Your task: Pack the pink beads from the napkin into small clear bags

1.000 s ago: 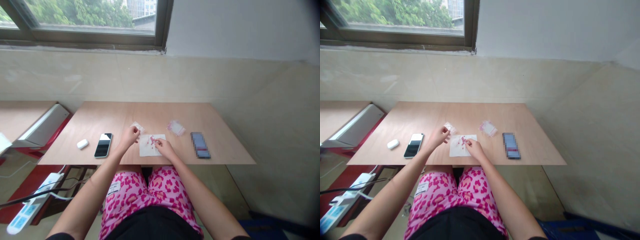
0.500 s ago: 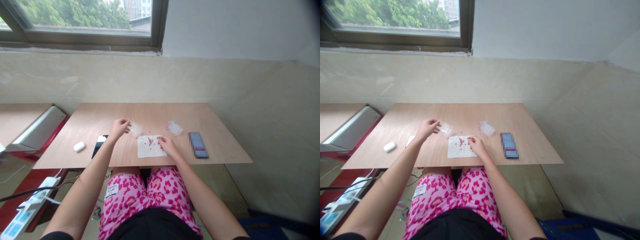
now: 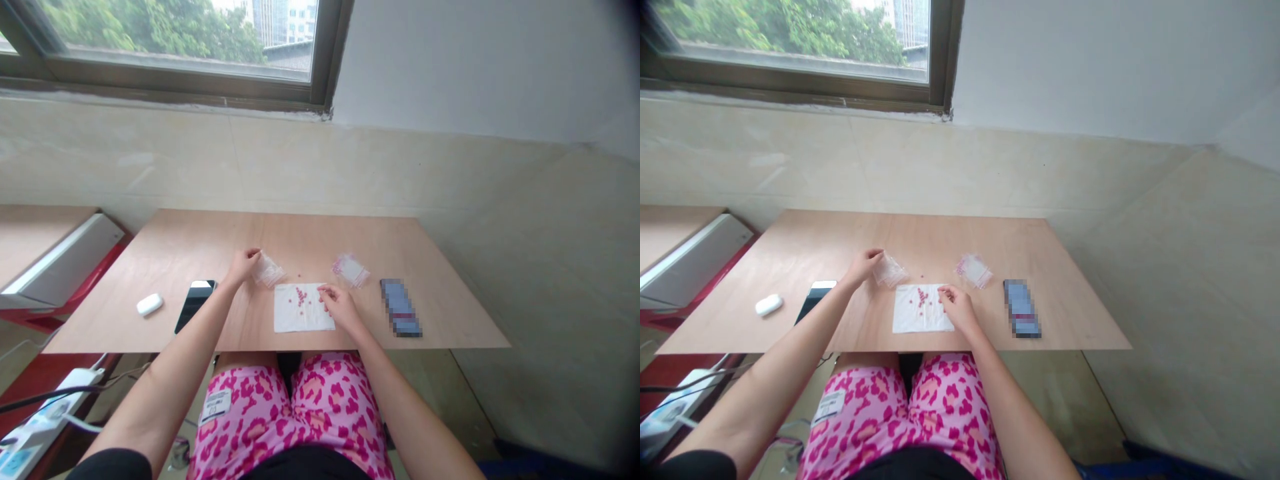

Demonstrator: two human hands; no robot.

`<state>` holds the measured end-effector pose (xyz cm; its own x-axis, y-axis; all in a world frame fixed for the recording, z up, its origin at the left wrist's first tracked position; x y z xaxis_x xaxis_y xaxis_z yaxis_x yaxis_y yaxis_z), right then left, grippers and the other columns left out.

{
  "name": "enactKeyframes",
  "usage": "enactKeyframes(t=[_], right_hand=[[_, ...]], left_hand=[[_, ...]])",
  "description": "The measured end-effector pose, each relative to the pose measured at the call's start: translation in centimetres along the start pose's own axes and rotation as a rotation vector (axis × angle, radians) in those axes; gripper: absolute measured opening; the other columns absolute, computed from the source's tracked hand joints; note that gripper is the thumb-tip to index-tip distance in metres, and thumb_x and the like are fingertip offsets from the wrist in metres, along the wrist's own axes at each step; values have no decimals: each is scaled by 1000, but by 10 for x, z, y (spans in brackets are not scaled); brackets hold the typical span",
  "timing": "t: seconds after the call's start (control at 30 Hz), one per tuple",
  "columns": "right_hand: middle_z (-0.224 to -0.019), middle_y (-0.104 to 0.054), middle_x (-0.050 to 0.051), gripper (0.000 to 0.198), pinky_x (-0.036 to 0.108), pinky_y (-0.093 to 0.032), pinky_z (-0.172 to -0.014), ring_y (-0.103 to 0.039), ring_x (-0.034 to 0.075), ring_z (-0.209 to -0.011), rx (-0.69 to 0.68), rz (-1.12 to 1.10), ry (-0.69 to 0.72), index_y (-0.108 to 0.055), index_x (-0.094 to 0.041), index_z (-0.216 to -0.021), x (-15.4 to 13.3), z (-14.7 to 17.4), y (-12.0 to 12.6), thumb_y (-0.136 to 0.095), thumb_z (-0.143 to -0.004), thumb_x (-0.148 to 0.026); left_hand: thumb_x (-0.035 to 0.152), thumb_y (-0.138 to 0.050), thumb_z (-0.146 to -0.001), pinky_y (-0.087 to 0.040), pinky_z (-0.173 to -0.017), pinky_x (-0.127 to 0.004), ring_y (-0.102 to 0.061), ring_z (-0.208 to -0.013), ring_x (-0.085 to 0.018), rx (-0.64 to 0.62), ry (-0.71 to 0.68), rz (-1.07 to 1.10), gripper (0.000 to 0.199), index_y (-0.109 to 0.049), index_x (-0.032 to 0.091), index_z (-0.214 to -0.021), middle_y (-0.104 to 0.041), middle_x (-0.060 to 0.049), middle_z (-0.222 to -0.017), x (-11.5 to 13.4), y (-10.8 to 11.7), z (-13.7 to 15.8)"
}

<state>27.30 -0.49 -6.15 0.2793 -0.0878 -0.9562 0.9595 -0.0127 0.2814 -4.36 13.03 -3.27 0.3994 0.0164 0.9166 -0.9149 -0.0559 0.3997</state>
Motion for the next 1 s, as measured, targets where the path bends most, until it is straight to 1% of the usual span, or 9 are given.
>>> enactKeyframes(t=[0.1,0.27,0.37,0.47,0.63,0.7,0.8,0.9,1.0], right_hand=[[-78,-72,4,29,24,-46,-53,-62,16,-60,-19,80,24,-73,-17,-104,-1,-5,-6,-58,-90,-37],[-89,-77,7,21,27,-51,-75,-69,18,-78,-24,317,173,-75,-17,-101,-23,-36,-24,-58,-91,-23],[-92,-76,7,20,26,-48,-79,-69,19,-84,-59,513,231,-75,-17,-104,-38,-59,-41,-60,-91,-19],[-99,-75,8,17,26,-46,-83,-67,20,-93,-94,685,265,-74,-18,-100,-48,-74,-55,-64,-87,-16],[-94,-75,8,11,25,-44,-81,-65,18,-89,-125,719,263,-73,-18,-89,-50,-78,-58,-62,-89,-15],[-91,-75,7,10,24,-44,-78,-66,18,-86,-130,715,262,-73,-18,-89,-48,-72,-54,-63,-90,-18],[-87,-76,6,11,24,-45,-74,-67,17,-80,-140,684,256,-73,-18,-89,-45,-61,-46,-63,-91,-21],[-86,-77,6,12,24,-46,-72,-69,17,-78,-176,621,244,-76,-17,-88,-43,-51,-42,-65,-91,-23],[-90,-79,7,13,24,-48,-74,-71,19,-82,-211,578,248,-78,-17,-89,-44,-47,-40,-66,-90,-23]], left_hand=[[34,-63,-85,-51,-100,-45,-69,-110,-31,57,-57,-45,34,-75,15,-110,-75,-15,-115,-5,-6,3],[27,-61,-86,-49,-104,-46,-66,-112,-30,135,-116,-126,36,-69,13,-118,-66,-17,-124,-10,-9,10],[26,-60,-87,-48,-105,-46,-64,-114,-29,158,-139,-162,34,-67,15,-119,-62,-16,-124,-10,-7,17],[25,-59,-89,-48,-106,-46,-63,-115,-29,160,-157,-184,32,-66,15,-119,-59,-15,-125,-9,-3,27],[33,-61,-92,-45,-110,-46,-59,-122,-29,136,-197,-207,35,-62,18,-124,-56,-15,-130,-7,3,51],[40,-64,-93,-42,-114,-46,-55,-129,-29,84,-262,-229,43,-57,20,-130,-54,-14,-135,-4,3,62],[50,-70,-89,-35,-120,-47,-45,-141,-31,-33,-360,-285,66,-46,22,-144,-48,-14,-147,-1,2,73],[56,-76,-82,-33,-120,-50,-41,-145,-34,-136,-364,-323,92,-31,24,-156,-42,-16,-155,-4,4,70],[59,-80,-75,-35,-119,-51,-41,-145,-37,-218,-334,-338,111,-20,23,-161,-37,-19,-160,-5,7,55]])
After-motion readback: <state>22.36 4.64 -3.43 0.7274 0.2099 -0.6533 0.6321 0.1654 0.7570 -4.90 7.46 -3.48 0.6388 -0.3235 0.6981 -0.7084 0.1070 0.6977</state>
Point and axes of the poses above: each hand's wrist, its own z-axis away from the middle knuckle, its own y-axis out of the back of the hand, x = y × z, the point moved 6 cm from there along -z, towards the middle knuckle
